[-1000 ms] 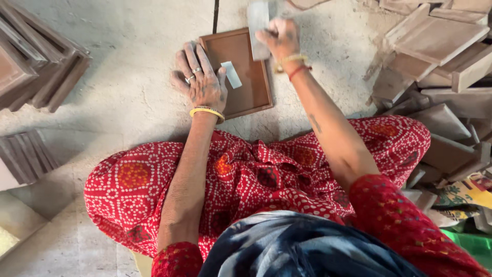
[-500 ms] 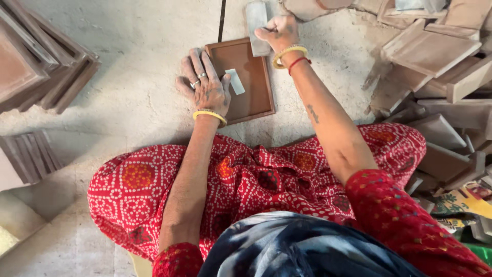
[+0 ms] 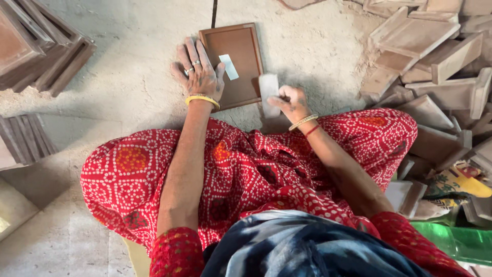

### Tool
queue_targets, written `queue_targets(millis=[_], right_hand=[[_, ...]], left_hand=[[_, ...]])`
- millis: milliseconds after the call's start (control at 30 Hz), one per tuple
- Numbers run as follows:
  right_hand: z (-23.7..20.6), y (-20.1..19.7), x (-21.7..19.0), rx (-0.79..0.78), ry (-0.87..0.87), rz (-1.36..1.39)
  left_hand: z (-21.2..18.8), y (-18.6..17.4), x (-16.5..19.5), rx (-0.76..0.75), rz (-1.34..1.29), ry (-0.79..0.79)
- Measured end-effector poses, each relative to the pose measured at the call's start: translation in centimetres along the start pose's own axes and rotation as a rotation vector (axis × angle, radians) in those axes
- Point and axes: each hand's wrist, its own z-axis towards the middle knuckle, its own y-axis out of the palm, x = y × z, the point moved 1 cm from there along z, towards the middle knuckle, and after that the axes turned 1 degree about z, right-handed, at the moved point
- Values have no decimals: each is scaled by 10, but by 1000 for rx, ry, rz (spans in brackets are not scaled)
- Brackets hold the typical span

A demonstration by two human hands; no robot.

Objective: The person sits on the floor and uses a sanding block to smooth the edges and surfaces of small rectangular wooden trays. They handle the trays one at a time, rubbing the block along the sides and corners, then place the finished trays into a stack to the left.

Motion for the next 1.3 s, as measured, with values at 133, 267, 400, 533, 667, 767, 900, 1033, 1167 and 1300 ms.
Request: queue_targets(millis=[133,267,400,533,667,767,900,1033,1167,1300], right_hand=[[29,13,-8,121,6,-21],[96,19,-21,206,-38,13],[161,14,-37,182,6,49],[131,11,-31,87,-8,96],[30,13,-12,11,214,191],[-12,19,7,3,99,-105],[-14,23,24,66,-41,-137],[-8,20,18,32,-62,-40],[-10,3,-17,92,9,279],[-2,-24,-65,236,-110,381]], left_hand=[[-2,4,-3,-13,-9,12],[0,6,-3,-28,-4,4],[3,3,-2,-28,-12,-22],[15,-2,-1,47,-69,-55],[42,-5,3,115,-133,99],[49,-7,4,20,-140,86],[49,-28,-2,1,-394,-3],[41,-66,-9,-182,-1033,-50],[13,-105,-2,-177,-1198,125],[-10,-128,0,-215,-1347,198]])
